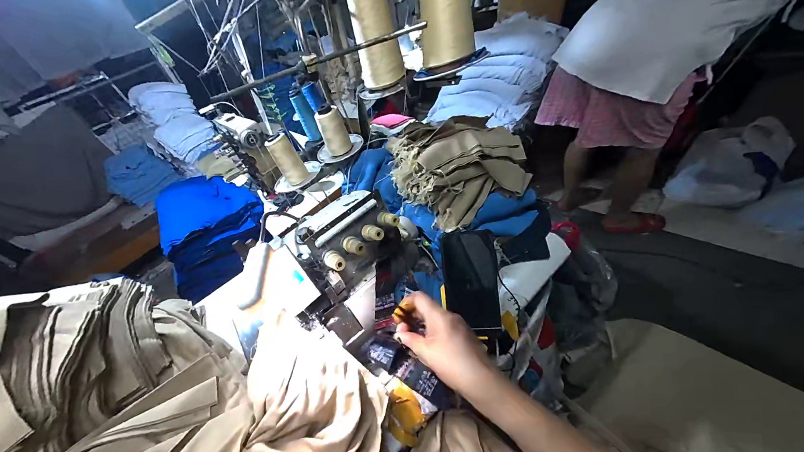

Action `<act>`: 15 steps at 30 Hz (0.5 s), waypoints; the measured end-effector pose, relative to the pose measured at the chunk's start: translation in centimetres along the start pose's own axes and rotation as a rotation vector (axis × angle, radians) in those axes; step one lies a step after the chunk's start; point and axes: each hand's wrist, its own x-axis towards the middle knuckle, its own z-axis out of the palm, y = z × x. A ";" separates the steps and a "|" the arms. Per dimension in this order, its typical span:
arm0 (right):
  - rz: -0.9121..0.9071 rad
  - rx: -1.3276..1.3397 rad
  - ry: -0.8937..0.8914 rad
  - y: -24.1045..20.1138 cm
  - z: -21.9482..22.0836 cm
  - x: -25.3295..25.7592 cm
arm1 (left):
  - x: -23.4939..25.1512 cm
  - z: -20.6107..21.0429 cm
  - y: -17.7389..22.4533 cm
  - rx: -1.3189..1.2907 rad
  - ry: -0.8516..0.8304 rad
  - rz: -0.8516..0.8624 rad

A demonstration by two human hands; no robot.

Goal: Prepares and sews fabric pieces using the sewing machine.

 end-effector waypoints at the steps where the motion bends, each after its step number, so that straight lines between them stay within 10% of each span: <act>1: -0.037 0.145 0.017 0.1 -0.9 -0.7 | 0.1 0.7 0.4 -0.071 -0.032 -0.057; 9: -0.105 0.626 -0.386 0.4 -0.9 -7.4 | 0.4 4.8 2.5 -0.800 -0.097 -0.761; 15: 0.006 0.698 -0.479 1.1 1.6 -7.9 | -0.3 4.2 1.6 -0.817 0.022 -0.795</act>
